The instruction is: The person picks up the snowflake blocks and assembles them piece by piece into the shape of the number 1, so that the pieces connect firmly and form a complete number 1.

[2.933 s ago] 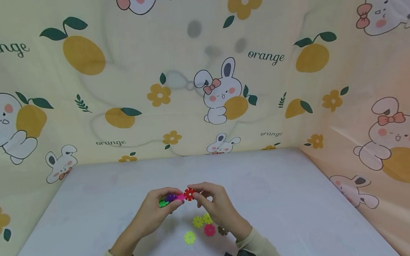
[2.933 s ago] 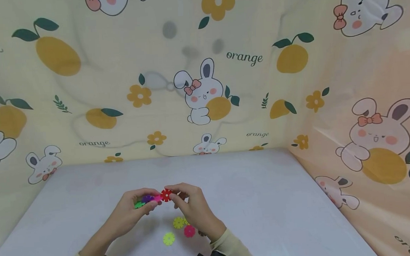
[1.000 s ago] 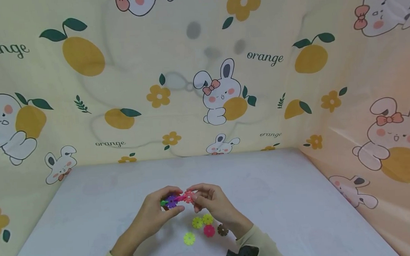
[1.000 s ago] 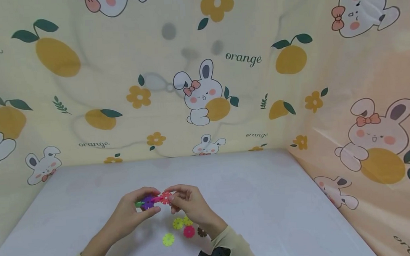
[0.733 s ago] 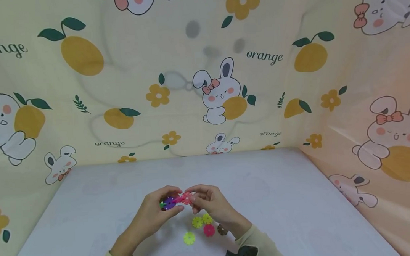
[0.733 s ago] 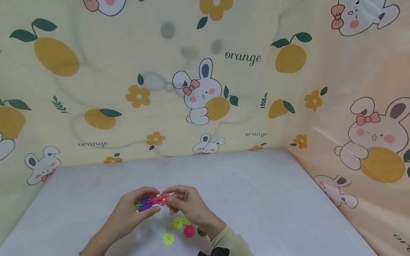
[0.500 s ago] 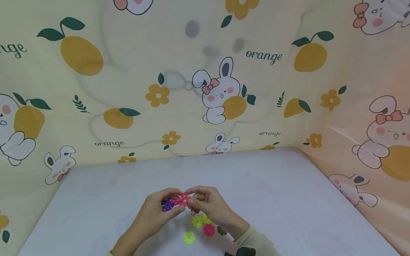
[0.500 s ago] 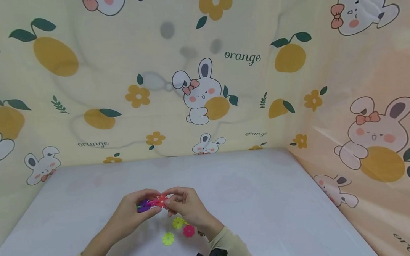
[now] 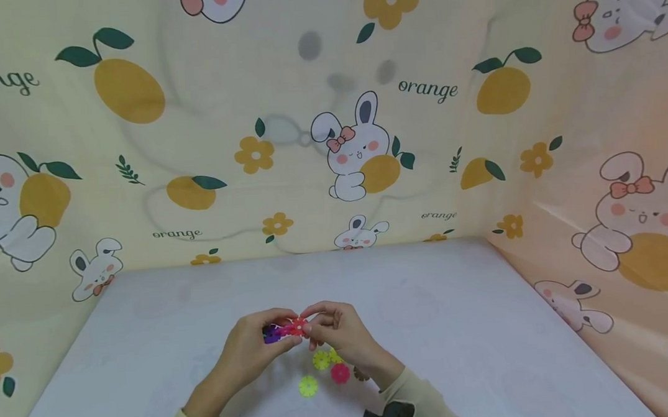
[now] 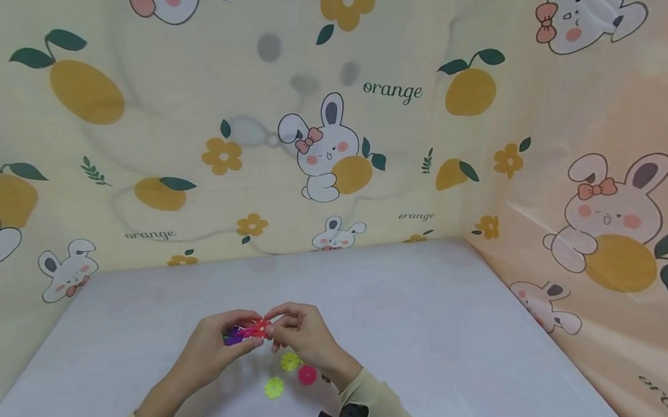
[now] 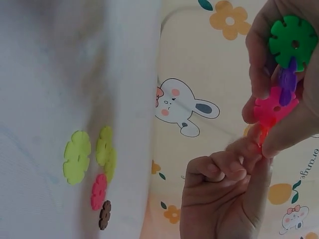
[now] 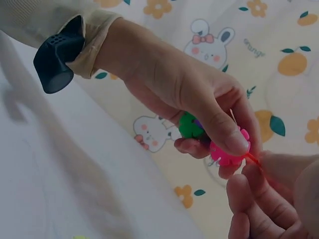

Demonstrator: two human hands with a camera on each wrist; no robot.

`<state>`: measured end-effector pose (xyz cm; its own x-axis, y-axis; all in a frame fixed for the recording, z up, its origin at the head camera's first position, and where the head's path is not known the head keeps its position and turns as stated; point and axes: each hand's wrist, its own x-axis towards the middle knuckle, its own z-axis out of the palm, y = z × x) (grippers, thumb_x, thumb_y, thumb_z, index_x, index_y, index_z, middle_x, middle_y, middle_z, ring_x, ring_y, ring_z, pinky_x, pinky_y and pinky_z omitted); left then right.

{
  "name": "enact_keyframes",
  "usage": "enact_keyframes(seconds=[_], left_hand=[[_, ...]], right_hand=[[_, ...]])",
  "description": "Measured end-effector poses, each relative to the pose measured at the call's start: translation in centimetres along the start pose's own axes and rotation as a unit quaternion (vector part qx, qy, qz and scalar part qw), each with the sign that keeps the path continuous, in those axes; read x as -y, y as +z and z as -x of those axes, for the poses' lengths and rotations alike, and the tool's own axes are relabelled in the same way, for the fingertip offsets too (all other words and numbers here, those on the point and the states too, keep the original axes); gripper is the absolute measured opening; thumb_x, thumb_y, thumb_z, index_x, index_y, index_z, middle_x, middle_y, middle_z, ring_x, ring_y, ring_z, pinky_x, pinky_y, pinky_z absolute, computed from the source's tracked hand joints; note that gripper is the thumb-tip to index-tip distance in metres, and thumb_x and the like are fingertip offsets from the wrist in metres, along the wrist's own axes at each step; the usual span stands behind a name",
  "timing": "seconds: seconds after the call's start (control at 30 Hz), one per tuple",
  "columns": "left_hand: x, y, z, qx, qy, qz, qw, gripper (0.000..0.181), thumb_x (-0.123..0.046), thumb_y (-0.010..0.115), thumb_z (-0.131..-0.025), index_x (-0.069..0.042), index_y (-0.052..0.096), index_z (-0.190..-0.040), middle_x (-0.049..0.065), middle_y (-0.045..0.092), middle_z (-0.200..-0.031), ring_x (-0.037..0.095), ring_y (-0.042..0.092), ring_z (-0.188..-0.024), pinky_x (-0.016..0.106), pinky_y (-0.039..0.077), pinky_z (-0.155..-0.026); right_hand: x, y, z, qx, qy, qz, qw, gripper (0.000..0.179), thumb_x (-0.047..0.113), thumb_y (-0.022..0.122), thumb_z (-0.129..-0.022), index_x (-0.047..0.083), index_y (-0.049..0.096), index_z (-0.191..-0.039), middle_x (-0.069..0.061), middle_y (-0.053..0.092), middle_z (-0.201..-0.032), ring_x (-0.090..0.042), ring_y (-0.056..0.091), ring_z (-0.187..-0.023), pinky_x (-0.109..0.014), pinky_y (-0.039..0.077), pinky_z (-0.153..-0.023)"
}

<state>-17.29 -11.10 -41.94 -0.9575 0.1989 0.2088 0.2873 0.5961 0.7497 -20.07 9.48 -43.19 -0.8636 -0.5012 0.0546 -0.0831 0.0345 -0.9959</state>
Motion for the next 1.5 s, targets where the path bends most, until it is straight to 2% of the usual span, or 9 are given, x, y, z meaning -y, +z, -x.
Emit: enact_keyframes(seconds=[0.1, 0.23, 0.33, 0.5, 0.67, 0.8, 1.13, 1.33, 1.5], left_hand=[[0.1, -0.1, 0.0, -0.011, -0.003, 0.001, 0.9999, 0.031, -0.023, 0.087, -0.08, -0.019, 0.075, -0.108, -0.006, 0.076, -0.093, 0.007, 0.066, -0.083, 0.019, 0.055, -0.077], [0.2, -0.4, -0.2, -0.023, -0.017, 0.0, 0.9996, 0.03, -0.024, 0.086, -0.081, -0.019, 0.074, -0.108, -0.006, 0.075, -0.089, 0.006, 0.063, -0.078, 0.018, 0.054, -0.073], [0.2, -0.6, -0.3, -0.028, -0.022, 0.002, 0.9994, 0.029, -0.024, 0.085, -0.083, -0.019, 0.073, -0.109, -0.005, 0.075, -0.087, 0.007, 0.061, -0.073, 0.019, 0.053, -0.068], [0.2, -0.9, -0.2, -0.027, -0.025, 0.003, 0.9993, 0.03, -0.023, 0.083, -0.084, -0.018, 0.072, -0.111, -0.003, 0.075, -0.088, 0.008, 0.062, -0.073, 0.019, 0.053, -0.068], [0.3, -1.0, -0.1, -0.025, -0.024, 0.004, 0.9994, 0.031, -0.023, 0.083, -0.084, -0.018, 0.071, -0.113, -0.002, 0.074, -0.09, 0.008, 0.062, -0.074, 0.018, 0.053, -0.069], [0.4, -1.1, -0.1, -0.028, -0.018, 0.008, 0.9994, 0.031, -0.021, 0.082, -0.084, -0.019, 0.071, -0.113, -0.002, 0.073, -0.09, 0.008, 0.061, -0.074, 0.019, 0.053, -0.068], [0.5, -1.0, -0.2, -0.02, -0.02, 0.007, 0.9996, 0.03, -0.025, 0.083, -0.084, -0.021, 0.071, -0.112, -0.004, 0.07, -0.088, 0.009, 0.059, -0.075, 0.018, 0.053, -0.068], [0.6, -0.9, -0.2, -0.018, -0.016, 0.01, 0.9996, 0.03, -0.025, 0.084, -0.083, -0.021, 0.071, -0.111, -0.004, 0.07, -0.088, 0.01, 0.059, -0.075, 0.018, 0.053, -0.068], [0.6, -0.9, -0.2, -0.017, -0.017, 0.014, 0.9996, 0.03, -0.024, 0.084, -0.083, -0.021, 0.072, -0.111, -0.004, 0.07, -0.086, 0.01, 0.058, -0.072, 0.019, 0.053, -0.065]], right_hand=[[0.0, -0.3, -0.1, -0.004, -0.009, 0.023, 0.9997, 0.026, 0.011, 0.057, -0.102, -0.004, 0.062, -0.123, -0.006, 0.07, -0.085, -0.007, 0.064, -0.069, -0.022, 0.057, -0.074], [-0.3, -1.1, -0.2, -0.007, -0.008, 0.063, 0.9979, 0.026, 0.013, 0.053, -0.104, -0.001, 0.063, -0.124, -0.028, 0.067, -0.097, -0.008, 0.064, -0.072, -0.026, 0.057, -0.078], [-0.6, -1.8, -0.3, 0.002, 0.006, 0.089, 0.996, 0.027, 0.018, 0.054, -0.105, 0.004, 0.064, -0.126, -0.035, 0.064, -0.107, -0.01, 0.066, -0.076, -0.032, 0.057, -0.083], [-1.4, -2.6, -0.6, 0.024, 0.03, 0.111, 0.993, 0.033, 0.023, 0.055, -0.105, 0.002, 0.063, -0.129, -0.032, 0.066, -0.111, -0.014, 0.068, -0.081, -0.038, 0.056, -0.087], [-2.3, -2.9, -0.9, 0.057, 0.043, 0.148, 0.9864, 0.033, 0.022, 0.058, -0.103, -0.001, 0.065, -0.127, -0.026, 0.069, -0.114, -0.021, 0.068, -0.088, -0.033, 0.057, -0.088], [-3.0, -3.1, -1.0, 0.075, 0.057, 0.194, 0.9764, 0.026, 0.019, 0.062, -0.101, 0.003, 0.071, -0.119, -0.015, 0.072, -0.117, -0.019, 0.064, -0.095, -0.028, 0.053, -0.086], [-3.9, -3.0, -0.8, 0.076, 0.112, 0.263, 0.9551, 0.021, 0.017, 0.075, -0.092, 0.016, 0.075, -0.113, 0.003, 0.071, -0.107, -0.016, 0.055, -0.092, -0.025, 0.049, -0.078], [-4.1, -2.8, -0.6, 0.082, 0.119, 0.31, 0.9397, 0.025, 0.018, 0.082, -0.086, 0.025, 0.076, -0.109, 0.009, 0.067, -0.109, -0.013, 0.054, -0.099, -0.027, 0.049, -0.084], [-4.1, -2.6, -0.6, 0.088, 0.108, 0.329, 0.934, 0.024, 0.016, 0.084, -0.083, 0.023, 0.077, -0.105, 0.01, 0.066, -0.106, -0.01, 0.054, -0.099, -0.025, 0.05, -0.084]])
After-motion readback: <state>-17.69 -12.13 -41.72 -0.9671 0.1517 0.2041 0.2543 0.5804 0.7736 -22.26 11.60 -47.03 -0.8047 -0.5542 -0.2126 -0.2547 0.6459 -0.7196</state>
